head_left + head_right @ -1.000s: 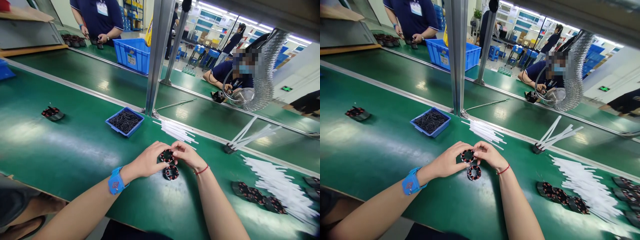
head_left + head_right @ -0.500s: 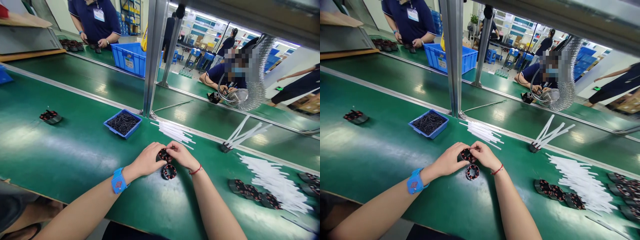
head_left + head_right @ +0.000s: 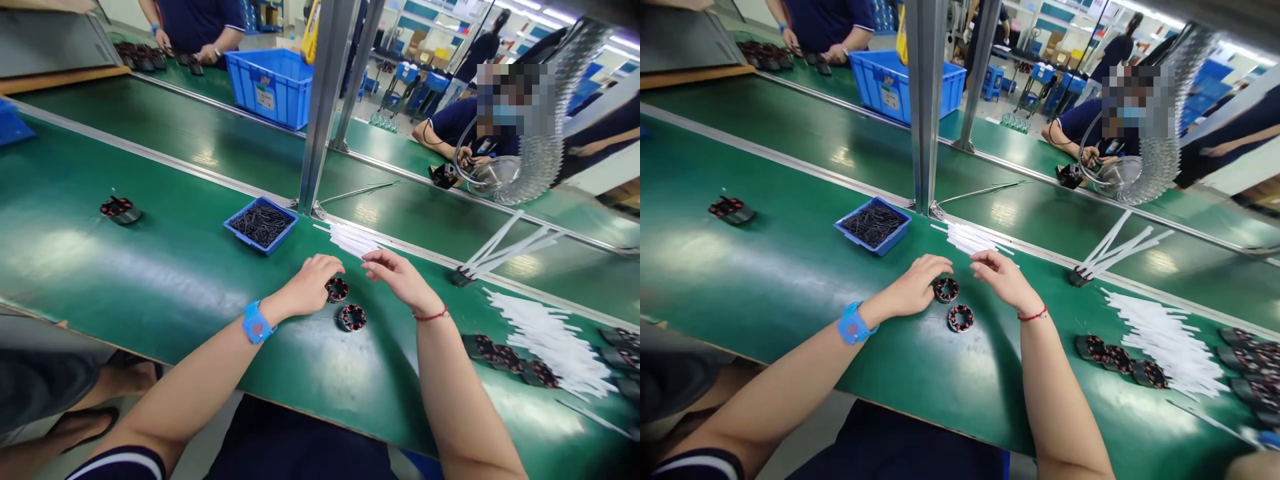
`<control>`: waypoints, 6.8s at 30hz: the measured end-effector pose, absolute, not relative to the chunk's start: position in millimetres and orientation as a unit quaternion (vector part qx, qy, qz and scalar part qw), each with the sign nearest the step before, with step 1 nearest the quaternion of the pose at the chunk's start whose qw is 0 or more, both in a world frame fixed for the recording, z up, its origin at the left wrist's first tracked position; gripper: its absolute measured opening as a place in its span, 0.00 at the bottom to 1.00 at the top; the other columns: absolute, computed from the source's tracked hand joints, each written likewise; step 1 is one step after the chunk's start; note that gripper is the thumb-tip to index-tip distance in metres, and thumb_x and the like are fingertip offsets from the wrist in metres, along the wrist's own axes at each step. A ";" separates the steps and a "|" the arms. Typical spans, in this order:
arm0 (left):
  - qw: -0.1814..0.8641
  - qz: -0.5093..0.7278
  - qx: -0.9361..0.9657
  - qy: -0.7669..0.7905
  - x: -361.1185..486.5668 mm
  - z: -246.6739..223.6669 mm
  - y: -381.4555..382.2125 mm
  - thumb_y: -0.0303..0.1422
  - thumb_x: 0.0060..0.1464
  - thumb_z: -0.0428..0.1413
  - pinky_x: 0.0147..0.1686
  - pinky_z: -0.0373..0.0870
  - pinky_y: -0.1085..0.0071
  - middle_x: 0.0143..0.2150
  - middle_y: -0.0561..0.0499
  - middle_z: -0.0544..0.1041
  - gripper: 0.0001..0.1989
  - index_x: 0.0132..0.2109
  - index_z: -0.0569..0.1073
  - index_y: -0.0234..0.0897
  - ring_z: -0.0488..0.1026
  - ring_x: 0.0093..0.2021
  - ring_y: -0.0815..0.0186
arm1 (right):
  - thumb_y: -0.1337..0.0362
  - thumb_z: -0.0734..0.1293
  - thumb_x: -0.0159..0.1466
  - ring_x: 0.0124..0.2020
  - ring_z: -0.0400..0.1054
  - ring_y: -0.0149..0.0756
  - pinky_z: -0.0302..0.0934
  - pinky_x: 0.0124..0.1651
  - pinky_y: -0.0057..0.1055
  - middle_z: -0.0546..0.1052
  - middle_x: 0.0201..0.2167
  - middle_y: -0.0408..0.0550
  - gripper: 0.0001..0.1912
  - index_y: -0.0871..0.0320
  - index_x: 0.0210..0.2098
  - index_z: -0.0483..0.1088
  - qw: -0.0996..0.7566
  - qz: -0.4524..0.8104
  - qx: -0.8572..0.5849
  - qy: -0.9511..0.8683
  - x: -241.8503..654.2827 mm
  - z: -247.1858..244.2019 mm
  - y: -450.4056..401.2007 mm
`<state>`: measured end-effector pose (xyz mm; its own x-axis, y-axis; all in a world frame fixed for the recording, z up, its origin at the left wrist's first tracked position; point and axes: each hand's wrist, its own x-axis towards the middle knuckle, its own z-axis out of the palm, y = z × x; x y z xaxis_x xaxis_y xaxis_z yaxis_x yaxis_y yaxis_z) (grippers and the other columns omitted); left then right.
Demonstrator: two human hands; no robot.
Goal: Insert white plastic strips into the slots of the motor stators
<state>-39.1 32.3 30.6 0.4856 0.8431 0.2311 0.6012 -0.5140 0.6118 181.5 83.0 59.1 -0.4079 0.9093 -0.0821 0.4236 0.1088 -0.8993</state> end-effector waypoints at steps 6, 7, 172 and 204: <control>0.117 0.163 0.929 0.310 -11.4 43.2 -6.4 0.28 0.55 0.49 0.44 0.62 0.60 0.37 0.46 0.70 0.05 0.38 0.68 0.36 0.64 0.42 0.57 | 0.67 0.62 0.60 0.39 0.69 0.38 0.61 0.45 0.36 0.76 0.37 0.51 0.10 0.60 0.40 0.71 0.180 0.180 -0.557 -0.791 182.1 36.1 113.5; 0.106 0.144 0.934 0.311 -7.3 41.4 -12.2 0.27 0.55 0.50 0.44 0.61 0.60 0.38 0.45 0.70 0.05 0.39 0.68 0.36 0.64 0.43 0.56 | 0.68 0.63 0.59 0.39 0.69 0.40 0.60 0.45 0.37 0.76 0.37 0.52 0.09 0.60 0.39 0.72 0.174 0.172 -0.561 -0.791 178.6 31.7 120.5; 0.392 0.277 0.683 0.551 -45.5 8.0 -99.7 0.28 0.61 0.47 0.36 0.62 0.71 0.32 0.51 0.71 0.08 0.38 0.72 0.36 0.67 0.34 0.67 | 0.54 0.61 0.64 0.32 0.58 0.31 0.54 0.38 0.27 0.68 0.31 0.43 0.14 0.58 0.37 0.69 0.133 0.715 -0.440 -0.527 155.0 21.0 -62.6; 0.296 0.330 0.682 0.582 -36.7 -11.4 -98.5 0.38 0.56 0.53 0.46 0.63 0.63 0.43 0.48 0.68 0.08 0.40 0.68 0.39 0.66 0.45 0.60 | 0.60 0.62 0.63 0.31 0.62 0.31 0.54 0.35 0.26 0.71 0.29 0.42 0.09 0.56 0.36 0.72 0.218 0.510 -0.533 -0.639 142.4 14.0 -86.3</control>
